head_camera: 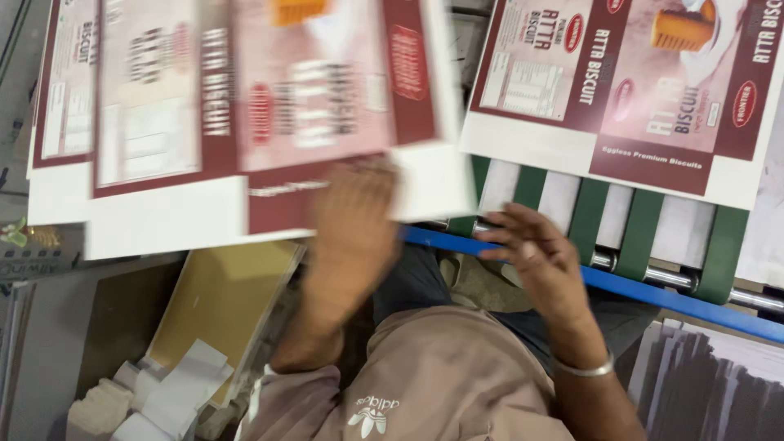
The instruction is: The person sits on the floor and repeatedly feeds printed paper sheets into a manual printing machine. They pick up sheets from a stack on the left and place them onto the machine's rollers, then retrieve the processed sheets from the output side.
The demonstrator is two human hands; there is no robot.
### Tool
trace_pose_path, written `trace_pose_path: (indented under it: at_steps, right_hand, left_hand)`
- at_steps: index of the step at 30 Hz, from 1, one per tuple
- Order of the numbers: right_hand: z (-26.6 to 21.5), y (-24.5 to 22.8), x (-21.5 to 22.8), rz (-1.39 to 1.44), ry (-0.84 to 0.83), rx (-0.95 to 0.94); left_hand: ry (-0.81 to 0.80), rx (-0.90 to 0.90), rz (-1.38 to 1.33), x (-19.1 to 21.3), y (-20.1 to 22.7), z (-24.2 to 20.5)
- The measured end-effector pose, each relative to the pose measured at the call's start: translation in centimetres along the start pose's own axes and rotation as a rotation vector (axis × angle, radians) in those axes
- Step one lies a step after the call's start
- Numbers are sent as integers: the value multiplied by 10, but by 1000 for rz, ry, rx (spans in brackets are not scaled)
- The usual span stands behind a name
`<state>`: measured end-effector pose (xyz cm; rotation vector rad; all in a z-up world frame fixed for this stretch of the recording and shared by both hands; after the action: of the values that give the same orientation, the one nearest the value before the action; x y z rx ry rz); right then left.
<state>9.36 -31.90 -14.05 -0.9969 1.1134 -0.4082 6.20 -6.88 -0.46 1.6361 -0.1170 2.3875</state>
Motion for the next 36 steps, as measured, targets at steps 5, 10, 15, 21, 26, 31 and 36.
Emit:
trace_pose_path:
  at_steps: [5, 10, 15, 21, 26, 31, 36]
  right_hand:
    - [16, 12, -26, 279, 190, -97]
    - [11, -1, 44, 146, 562, 13]
    - [-29, -18, 159, -122, 793, 240]
    - [-84, -12, 280, -59, 1045, 466]
    - [-123, -12, 331, -156, 1039, 548]
    - [-154, -6, 325, -171, 1206, 478]
    - [-199, 2, 278, -285, 1156, 370]
  left_hand:
    - [-141, -255, -124, -11, 71, -2]
    - [-213, -190, -166, 35, 46, -29]
    - [-107, -83, -125, 69, 5, -42]
    - [-67, 116, 177, 42, -51, -26]
    - [-1, 72, 180, 39, -61, -27]
    - [39, 88, 131, 43, -64, -30]
    - [22, 105, 126, 48, -63, -27]
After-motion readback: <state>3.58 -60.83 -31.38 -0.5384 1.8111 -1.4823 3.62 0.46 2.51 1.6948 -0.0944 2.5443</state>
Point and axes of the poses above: each hand's wrist, its own z-axis towards the middle knuckle, its own x-axis out of the back of the hand, y = z × x, the point moved 4 cm from there along z, towards the middle knuckle, and after that the axes turned 3 degrees about -y, right-handed, at the moved point
